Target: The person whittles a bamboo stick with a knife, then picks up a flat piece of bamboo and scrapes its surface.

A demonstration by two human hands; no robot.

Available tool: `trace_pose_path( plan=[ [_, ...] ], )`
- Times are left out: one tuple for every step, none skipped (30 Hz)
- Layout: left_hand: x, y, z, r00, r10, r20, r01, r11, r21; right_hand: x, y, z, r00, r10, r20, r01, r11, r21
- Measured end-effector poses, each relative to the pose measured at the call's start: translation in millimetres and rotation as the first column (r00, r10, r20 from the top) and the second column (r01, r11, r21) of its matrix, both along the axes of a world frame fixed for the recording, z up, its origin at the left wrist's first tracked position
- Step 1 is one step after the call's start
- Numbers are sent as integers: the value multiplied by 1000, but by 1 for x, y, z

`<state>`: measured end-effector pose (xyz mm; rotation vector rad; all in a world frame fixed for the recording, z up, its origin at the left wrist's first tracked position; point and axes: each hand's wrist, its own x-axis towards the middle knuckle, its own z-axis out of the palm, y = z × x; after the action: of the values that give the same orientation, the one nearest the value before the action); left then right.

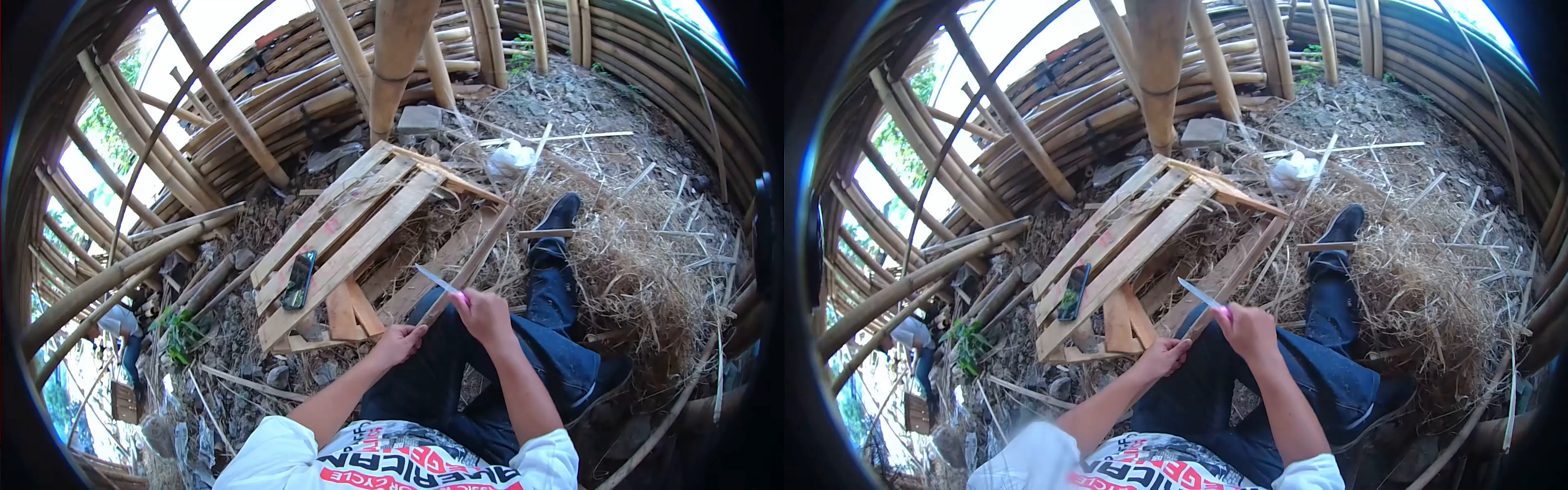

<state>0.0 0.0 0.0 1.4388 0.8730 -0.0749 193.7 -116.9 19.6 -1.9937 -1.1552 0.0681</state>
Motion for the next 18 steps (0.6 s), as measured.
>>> trace_pose_path(
  plan=[
    [5, -11, 0, 999, 37, 15, -37, 999, 7, 6, -2, 0, 996, -4, 91, 10, 998, -65],
    [6, -21, -2, 997, 67, 27, -67, 998, 14, 10, -5, 1, 984, -6, 179, 29, 991, -129],
    [-21, 24, 17, 998, 58, -33, -54, 993, 102, -10, 37, -2, 990, 6, 142, 3, 998, -67],
    [-16, 15, 12, 998, 55, -21, -52, 988, 147, -3, 29, -3, 988, 1, 153, 14, 996, -91],
    [-10, 7, 7, 999, 50, -8, -47, 980, 192, 4, 21, -6, 986, -8, 164, 27, 993, -115],
    [-2, 0, 3, 999, 33, 1, -33, 985, 169, 12, 13, -6, 985, -20, 174, 45, 990, -137],
    [1, 0, 4, 999, 34, -5, -33, 985, 167, 14, 12, -5, 981, -13, 192, 43, 987, -154],
    [2, 1, 5, 999, 37, -12, -35, 985, 169, 15, 12, -5, 978, -3, 208, 39, 985, -169],
    [3, 0, 4, 1000, 25, -16, -23, 987, 159, 15, 11, -6, 979, -13, 205, 50, 983, -178],
    [3, 0, 4, 1000, 30, 3, -30, 983, 184, 14, 12, -7, 976, -25, 217, 60, 986, -156],
    [1, 0, 3, 999, 36, 17, -39, 977, 208, 13, 12, -9, 974, -34, 225, 66, 989, -133],
    [0, 0, 4, 999, 35, 8, -36, 979, 200, 13, 12, -10, 972, -28, 232, 59, 990, -125],
    [-2, 1, 4, 1000, 31, 7, -31, 982, 188, 13, 11, -10, 975, -26, 223, 57, 989, -133],
    [-2, 2, 5, 1000, 27, 7, -28, 984, 176, 13, 10, -10, 969, -28, 245, 64, 988, -141],
    [-2, 3, 6, 1000, 24, 8, -25, 986, 165, 14, 8, -10, 963, -29, 268, 71, 987, -147],
    [-2, 1, 8, 999, 16, 33, -23, 978, 207, 14, 7, -13, 961, -30, 275, 70, 988, -137],
    [-2, 1, 9, 999, 21, 29, -26, 979, 202, 13, 7, -14, 962, -24, 272, 65, 988, -143],
    [-2, 1, 10, 999, 10, 36, -17, 976, 215, 12, 7, -14, 962, -37, 270, 77, 987, -139]
  ],
)
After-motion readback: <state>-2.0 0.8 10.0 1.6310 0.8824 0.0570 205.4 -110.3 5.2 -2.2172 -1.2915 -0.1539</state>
